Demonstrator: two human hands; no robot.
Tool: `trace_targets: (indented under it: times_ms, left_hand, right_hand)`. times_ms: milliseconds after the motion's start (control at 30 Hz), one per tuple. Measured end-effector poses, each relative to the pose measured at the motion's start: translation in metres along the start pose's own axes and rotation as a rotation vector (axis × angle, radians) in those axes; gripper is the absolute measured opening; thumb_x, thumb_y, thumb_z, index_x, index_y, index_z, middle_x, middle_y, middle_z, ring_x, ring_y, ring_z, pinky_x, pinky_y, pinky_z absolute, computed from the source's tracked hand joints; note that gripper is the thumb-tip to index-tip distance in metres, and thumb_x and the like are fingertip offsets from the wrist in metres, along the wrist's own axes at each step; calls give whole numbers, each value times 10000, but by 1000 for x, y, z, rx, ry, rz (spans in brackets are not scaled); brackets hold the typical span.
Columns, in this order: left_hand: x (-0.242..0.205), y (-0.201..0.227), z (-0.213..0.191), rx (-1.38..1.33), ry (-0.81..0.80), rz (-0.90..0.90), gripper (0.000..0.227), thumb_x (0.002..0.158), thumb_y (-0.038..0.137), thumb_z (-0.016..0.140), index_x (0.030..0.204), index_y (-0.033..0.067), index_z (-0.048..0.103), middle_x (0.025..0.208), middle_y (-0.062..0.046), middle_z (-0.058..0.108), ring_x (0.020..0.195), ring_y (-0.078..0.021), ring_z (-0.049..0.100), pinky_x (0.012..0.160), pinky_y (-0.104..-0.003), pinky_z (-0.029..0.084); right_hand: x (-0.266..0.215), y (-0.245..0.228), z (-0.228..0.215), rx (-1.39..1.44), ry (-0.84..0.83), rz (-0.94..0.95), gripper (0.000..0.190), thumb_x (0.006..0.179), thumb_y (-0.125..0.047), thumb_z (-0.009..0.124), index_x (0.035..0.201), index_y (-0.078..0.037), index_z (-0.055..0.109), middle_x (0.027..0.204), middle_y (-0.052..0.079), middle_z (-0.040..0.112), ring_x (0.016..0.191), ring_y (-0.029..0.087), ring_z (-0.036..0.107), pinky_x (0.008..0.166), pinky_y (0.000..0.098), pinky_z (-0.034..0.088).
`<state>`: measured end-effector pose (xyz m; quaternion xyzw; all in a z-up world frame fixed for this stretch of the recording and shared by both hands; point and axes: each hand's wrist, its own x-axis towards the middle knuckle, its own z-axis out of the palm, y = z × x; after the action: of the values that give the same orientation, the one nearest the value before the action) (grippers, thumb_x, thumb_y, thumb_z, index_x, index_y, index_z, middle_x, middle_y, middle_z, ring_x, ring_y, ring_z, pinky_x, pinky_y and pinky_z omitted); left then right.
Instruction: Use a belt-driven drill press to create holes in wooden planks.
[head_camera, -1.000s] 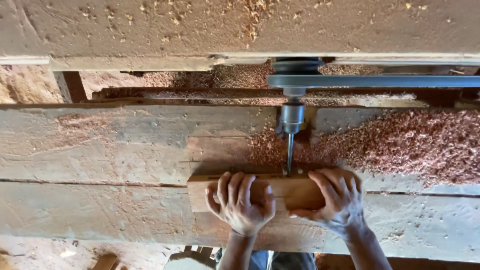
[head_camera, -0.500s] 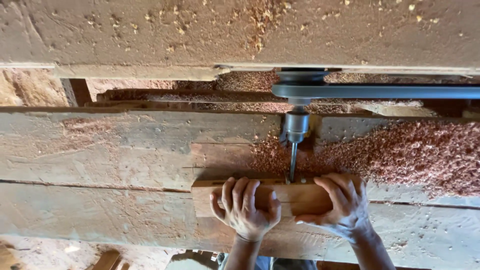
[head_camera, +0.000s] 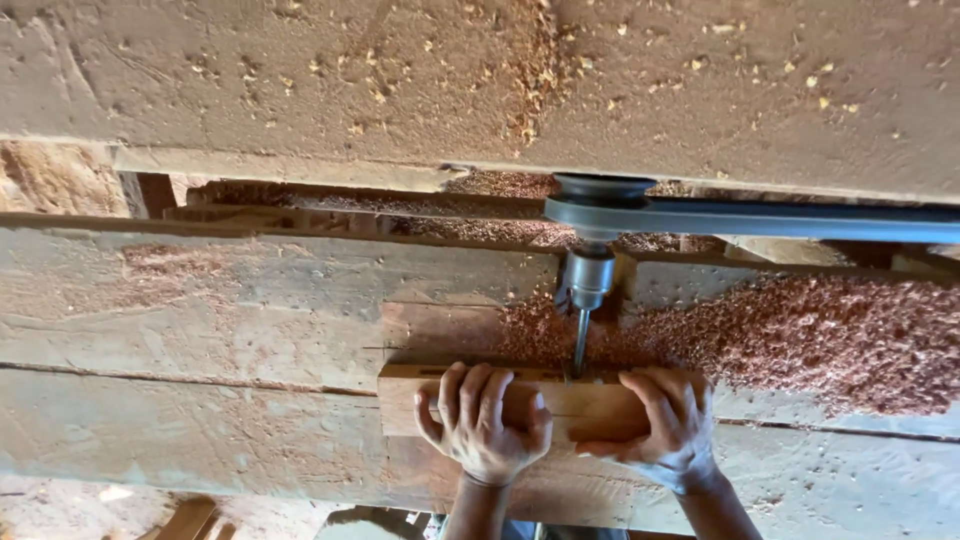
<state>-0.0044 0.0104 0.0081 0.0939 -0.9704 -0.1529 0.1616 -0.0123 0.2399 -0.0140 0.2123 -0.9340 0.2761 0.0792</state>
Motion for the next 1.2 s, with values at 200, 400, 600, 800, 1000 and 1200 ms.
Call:
trace_targets:
  times_ms: [200, 400, 600, 800, 1000, 1200]
  left_hand:
    - [9, -6, 4, 29, -15, 12, 397, 937, 563, 512, 1048, 226, 691, 1090, -2, 713, 1158, -266, 636, 1177, -564, 248]
    - [2, -11, 6, -4, 2, 25, 404, 931, 581, 524, 1030, 230, 698, 1099, 4, 722, 1159, -254, 635, 1164, -563, 270]
    - [-16, -2, -10, -1, -3, -21, 386, 913, 540, 565, 1052, 210, 710, 1096, -7, 726, 1159, -261, 627, 1182, -537, 230]
    - [-12, 5, -15, -13, 4, 0, 371, 905, 500, 588, 1091, 205, 716, 1093, -20, 722, 1164, -271, 629, 1191, -511, 204]
    - [-4, 4, -7, -28, 15, 29, 373, 915, 514, 581, 1082, 209, 715, 1088, -14, 722, 1157, -266, 637, 1190, -513, 217]
    - [-1, 7, -9, -21, -8, 8, 359, 907, 511, 582, 1057, 214, 717, 1088, -15, 721, 1161, -267, 636, 1180, -495, 234]
  right_hand:
    - [8, -3, 4, -18, 20, 29, 942, 704, -898, 645, 1121, -53, 624, 1037, 95, 605, 974, 230, 556, 869, 420, 496]
    - [4, -3, 2, -55, 4, 10, 974, 682, -907, 650, 1142, -49, 620, 1042, 115, 608, 984, 235, 560, 874, 421, 500]
    - [-2, -10, -8, -55, -40, -6, 996, 619, -917, 661, 1156, -79, 626, 1111, 127, 589, 1127, 305, 547, 993, 512, 465]
    - [-11, -5, -8, -44, -63, 1, 1015, 620, -940, 658, 1154, -78, 620, 1119, 124, 587, 1142, 320, 554, 1000, 505, 435]
    - [-12, -3, -4, -67, -59, 34, 1005, 646, -954, 623, 1141, -80, 626, 1117, 117, 605, 1094, 275, 566, 964, 461, 438]
    - [-11, 0, -5, -73, -67, 12, 991, 675, -956, 592, 1111, -66, 619, 1093, 117, 607, 1056, 265, 565, 937, 451, 437]
